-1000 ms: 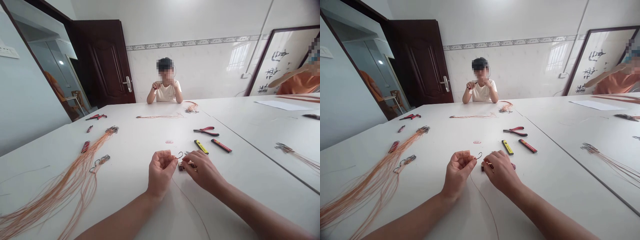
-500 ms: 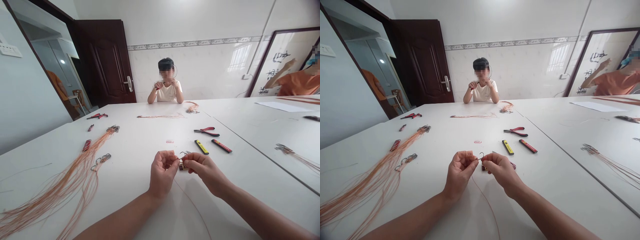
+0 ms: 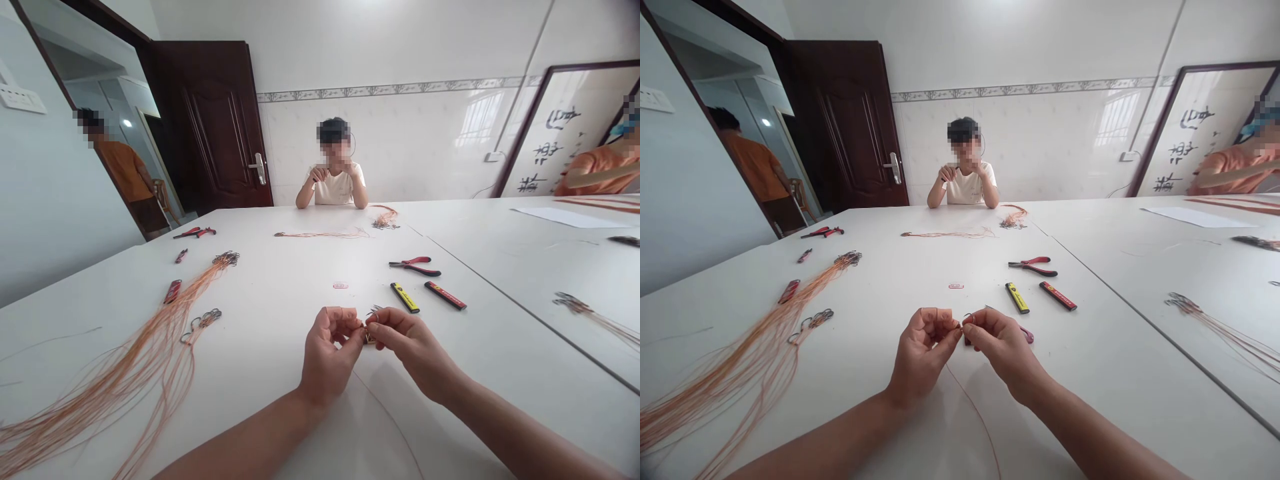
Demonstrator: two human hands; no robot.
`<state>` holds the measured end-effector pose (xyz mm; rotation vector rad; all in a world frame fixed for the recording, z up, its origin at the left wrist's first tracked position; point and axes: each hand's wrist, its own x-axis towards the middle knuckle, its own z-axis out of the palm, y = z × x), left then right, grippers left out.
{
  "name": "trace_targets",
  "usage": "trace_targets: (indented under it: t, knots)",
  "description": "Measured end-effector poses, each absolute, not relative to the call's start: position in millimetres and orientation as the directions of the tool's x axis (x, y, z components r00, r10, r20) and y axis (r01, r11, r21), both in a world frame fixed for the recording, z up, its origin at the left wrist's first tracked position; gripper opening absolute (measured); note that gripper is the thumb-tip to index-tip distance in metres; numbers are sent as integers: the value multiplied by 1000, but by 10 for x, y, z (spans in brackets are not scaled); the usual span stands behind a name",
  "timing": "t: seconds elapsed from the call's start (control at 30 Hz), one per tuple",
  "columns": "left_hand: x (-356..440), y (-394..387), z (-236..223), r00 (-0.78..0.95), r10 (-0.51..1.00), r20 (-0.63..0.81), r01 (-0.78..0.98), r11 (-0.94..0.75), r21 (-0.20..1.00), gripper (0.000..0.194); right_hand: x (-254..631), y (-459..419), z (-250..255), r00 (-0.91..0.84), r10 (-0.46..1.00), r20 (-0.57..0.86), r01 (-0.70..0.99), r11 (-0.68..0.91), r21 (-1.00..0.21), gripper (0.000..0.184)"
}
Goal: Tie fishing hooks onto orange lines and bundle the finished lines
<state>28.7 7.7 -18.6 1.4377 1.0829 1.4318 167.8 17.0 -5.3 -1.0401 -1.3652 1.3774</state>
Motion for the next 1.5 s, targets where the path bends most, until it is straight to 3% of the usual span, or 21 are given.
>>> trace_targets:
  t: [0.13,0.43,0.6,1.07,1.3,1.5]
  knots:
    - [280,80,-191,-17,951,309,32,-309,951,15,1701,199,-49,-146,987,62,-108,47,-993,19]
    - [292,89,-201,2,958,288,49,-287,957,16,1706,220,-114,-190,975,113,116,136,-984,22]
    - [294,79,-202,-5,941,338,66,-337,939,15,1730,204,-79,-188,975,121,111,144,-983,16]
    - [291,116,-216,-7,932,363,60,-362,930,15,1739,218,-99,-179,976,124,319,177,-931,11]
    - [294,88,-227,18,938,347,44,-347,937,16,1735,220,-119,-207,973,102,204,144,-968,12]
    - [299,86,-199,1,934,356,30,-356,934,16,1739,226,-91,-265,962,71,-24,67,-997,11]
